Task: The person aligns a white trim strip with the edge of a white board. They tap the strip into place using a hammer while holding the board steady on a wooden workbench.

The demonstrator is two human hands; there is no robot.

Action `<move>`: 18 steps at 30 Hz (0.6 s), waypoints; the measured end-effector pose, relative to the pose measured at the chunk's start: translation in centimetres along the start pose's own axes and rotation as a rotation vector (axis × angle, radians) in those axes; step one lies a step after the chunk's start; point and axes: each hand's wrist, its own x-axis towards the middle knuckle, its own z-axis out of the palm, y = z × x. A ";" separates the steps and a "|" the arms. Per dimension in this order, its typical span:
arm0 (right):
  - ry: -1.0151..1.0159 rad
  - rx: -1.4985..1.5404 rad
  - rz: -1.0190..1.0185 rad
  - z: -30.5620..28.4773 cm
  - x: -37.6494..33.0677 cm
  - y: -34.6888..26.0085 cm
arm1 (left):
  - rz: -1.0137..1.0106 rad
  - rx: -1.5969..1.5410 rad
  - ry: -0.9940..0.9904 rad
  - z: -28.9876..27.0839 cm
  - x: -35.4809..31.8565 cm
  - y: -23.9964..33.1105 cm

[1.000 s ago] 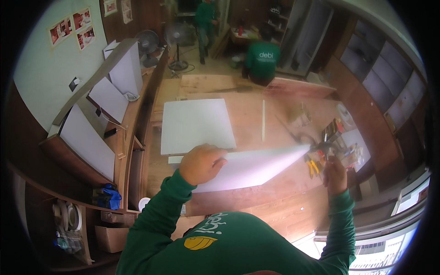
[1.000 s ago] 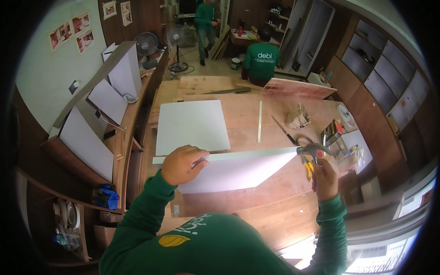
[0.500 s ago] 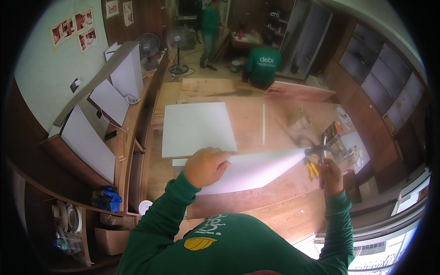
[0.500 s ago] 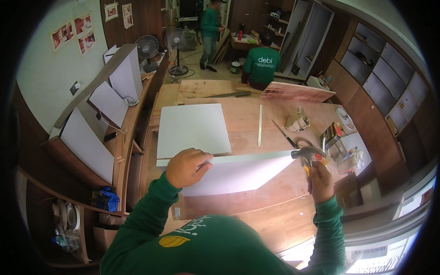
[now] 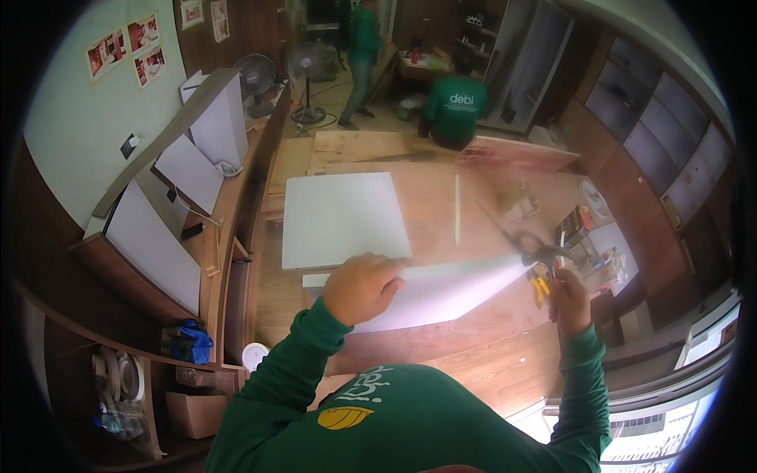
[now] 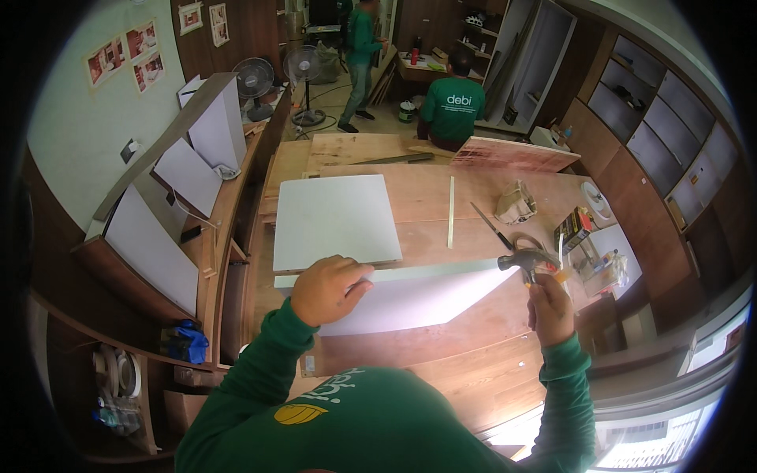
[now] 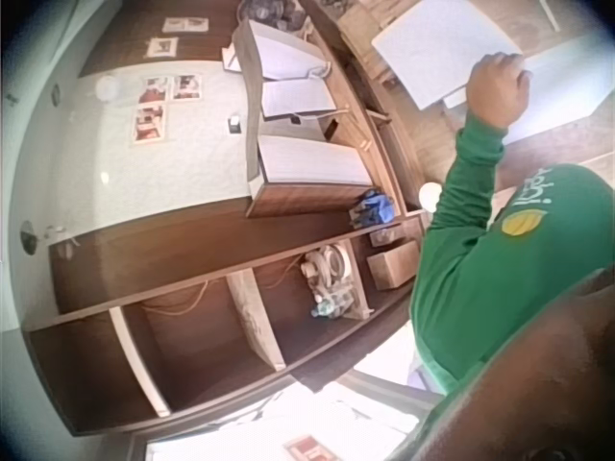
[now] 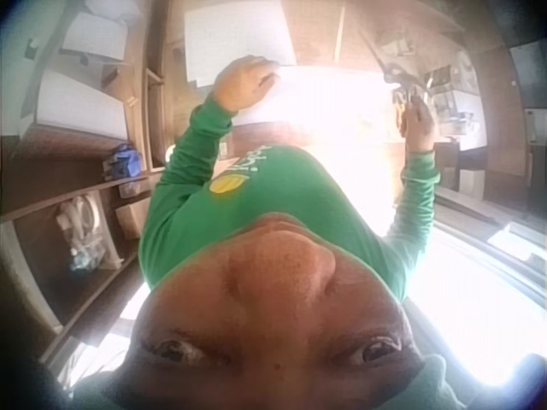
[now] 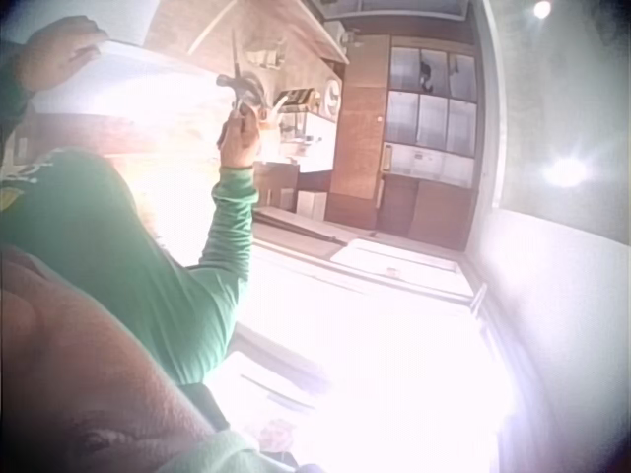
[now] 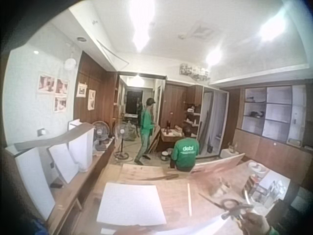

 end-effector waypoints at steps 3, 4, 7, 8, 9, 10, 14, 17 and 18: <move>-0.015 0.001 0.001 0.3 0.2 -0.2 | -0.004 -0.001 0.006 0.0 0.0 0.1; -0.022 0.003 0.000 0.4 0.2 -0.3 | -0.002 -0.002 0.009 -0.1 0.0 0.0; -0.032 0.001 -0.020 0.7 0.3 -0.4 | -0.003 0.009 0.013 -0.1 0.0 0.0; -0.033 0.007 -0.015 0.8 0.3 -0.3 | -0.005 0.014 0.015 -0.1 0.0 0.1; -0.033 0.014 -0.011 0.8 0.4 -0.1 | -0.004 0.014 0.010 -0.1 0.0 0.1; -0.034 0.020 -0.006 0.8 0.5 0.0 | -0.003 0.014 0.005 -0.2 0.0 0.1; -0.040 0.038 0.000 1.1 0.5 0.0 | -0.015 0.016 -0.010 -0.4 0.1 0.3; -0.047 0.039 -0.001 1.1 0.7 0.2 | -0.012 0.019 -0.010 -0.3 0.0 0.1; -0.051 0.038 0.003 1.1 0.7 0.3 | -0.011 0.022 -0.010 -0.3 0.1 0.2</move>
